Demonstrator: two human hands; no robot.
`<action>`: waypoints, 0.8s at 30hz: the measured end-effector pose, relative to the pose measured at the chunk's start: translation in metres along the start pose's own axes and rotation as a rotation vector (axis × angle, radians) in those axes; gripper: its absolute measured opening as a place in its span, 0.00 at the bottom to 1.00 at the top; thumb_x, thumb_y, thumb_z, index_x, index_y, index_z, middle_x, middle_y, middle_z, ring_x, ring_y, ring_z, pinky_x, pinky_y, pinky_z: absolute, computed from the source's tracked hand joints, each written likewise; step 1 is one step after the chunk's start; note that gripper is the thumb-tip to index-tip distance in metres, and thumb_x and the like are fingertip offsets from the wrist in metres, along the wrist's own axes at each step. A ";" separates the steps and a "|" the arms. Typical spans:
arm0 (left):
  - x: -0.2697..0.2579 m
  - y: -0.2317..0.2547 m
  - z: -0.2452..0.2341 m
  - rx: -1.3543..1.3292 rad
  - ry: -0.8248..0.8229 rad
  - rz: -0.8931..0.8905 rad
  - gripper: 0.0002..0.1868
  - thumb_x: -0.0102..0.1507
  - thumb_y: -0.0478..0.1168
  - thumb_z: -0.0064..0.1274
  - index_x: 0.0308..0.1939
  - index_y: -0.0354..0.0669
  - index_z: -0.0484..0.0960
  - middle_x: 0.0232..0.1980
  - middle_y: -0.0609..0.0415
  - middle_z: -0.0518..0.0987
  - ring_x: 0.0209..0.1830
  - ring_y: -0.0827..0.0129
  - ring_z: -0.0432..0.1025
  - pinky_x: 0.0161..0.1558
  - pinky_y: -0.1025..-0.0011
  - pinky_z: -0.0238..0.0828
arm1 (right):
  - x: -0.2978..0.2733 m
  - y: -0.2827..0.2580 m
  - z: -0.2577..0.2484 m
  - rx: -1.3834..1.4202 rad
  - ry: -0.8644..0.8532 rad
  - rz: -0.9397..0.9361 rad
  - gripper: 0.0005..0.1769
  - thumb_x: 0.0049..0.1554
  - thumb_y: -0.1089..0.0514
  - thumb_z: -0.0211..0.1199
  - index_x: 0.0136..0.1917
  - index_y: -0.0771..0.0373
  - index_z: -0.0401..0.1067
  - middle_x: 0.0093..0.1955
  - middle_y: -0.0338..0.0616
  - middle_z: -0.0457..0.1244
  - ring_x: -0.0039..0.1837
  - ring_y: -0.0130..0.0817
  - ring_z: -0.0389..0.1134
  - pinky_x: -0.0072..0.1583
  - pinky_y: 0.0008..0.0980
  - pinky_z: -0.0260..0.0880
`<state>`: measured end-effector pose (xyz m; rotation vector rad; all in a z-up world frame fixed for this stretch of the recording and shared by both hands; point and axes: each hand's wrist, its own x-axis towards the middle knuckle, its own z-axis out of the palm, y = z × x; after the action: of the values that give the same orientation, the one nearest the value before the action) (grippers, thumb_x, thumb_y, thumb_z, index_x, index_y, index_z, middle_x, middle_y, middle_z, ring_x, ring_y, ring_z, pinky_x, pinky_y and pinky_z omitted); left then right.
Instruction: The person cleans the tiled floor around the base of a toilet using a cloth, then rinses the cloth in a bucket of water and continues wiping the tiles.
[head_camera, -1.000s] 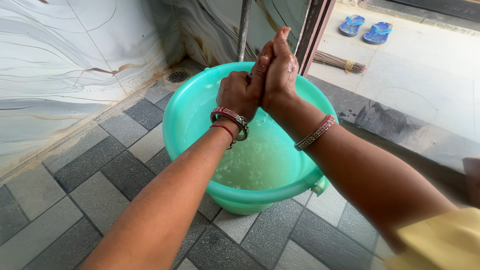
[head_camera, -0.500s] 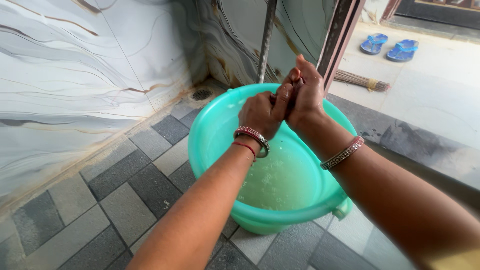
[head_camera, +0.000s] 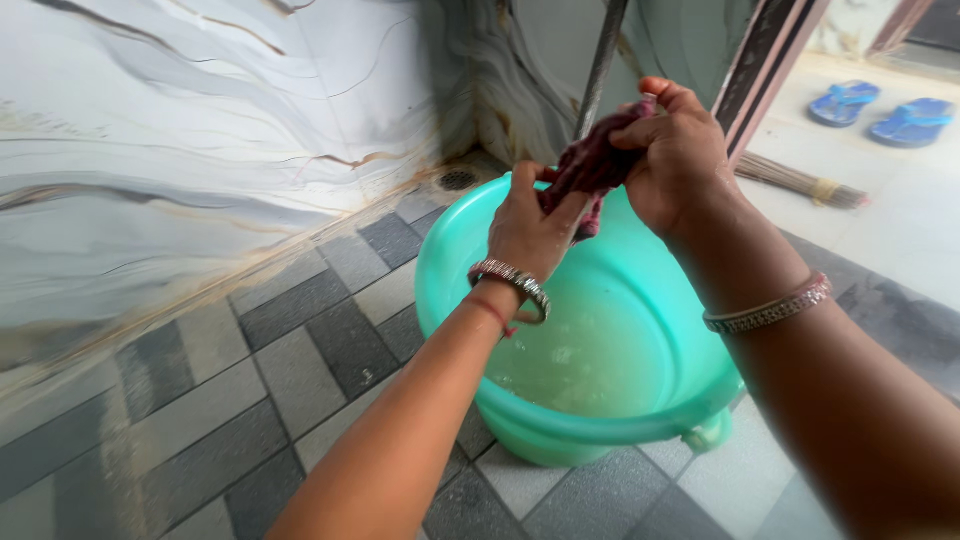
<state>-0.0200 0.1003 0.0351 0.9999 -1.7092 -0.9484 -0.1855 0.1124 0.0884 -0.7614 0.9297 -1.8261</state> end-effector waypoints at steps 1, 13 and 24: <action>-0.011 0.001 -0.010 -0.024 -0.010 0.023 0.27 0.59 0.53 0.60 0.53 0.39 0.74 0.37 0.49 0.85 0.29 0.67 0.81 0.30 0.70 0.77 | -0.011 0.002 0.007 -0.025 -0.083 -0.030 0.24 0.54 0.79 0.49 0.60 0.60 0.62 0.52 0.48 0.63 0.53 0.40 0.69 0.57 0.44 0.79; -0.023 0.083 -0.150 0.373 -0.246 0.171 0.24 0.56 0.49 0.67 0.50 0.41 0.79 0.41 0.48 0.86 0.39 0.66 0.83 0.44 0.68 0.81 | -0.078 -0.026 0.075 -0.405 -0.553 -0.470 0.07 0.66 0.70 0.64 0.55 0.65 0.68 0.50 0.41 0.69 0.52 0.30 0.74 0.56 0.33 0.81; -0.030 0.057 -0.236 0.360 -0.255 0.401 0.19 0.54 0.44 0.65 0.47 0.41 0.87 0.41 0.51 0.88 0.40 0.69 0.83 0.47 0.70 0.80 | -0.122 0.011 0.172 -0.405 -0.717 -0.353 0.04 0.64 0.71 0.63 0.52 0.67 0.72 0.49 0.44 0.70 0.51 0.32 0.74 0.55 0.32 0.78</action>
<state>0.1980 0.1101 0.1451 0.7326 -2.2457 -0.5321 0.0047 0.1732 0.1557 -1.7812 0.7061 -1.4598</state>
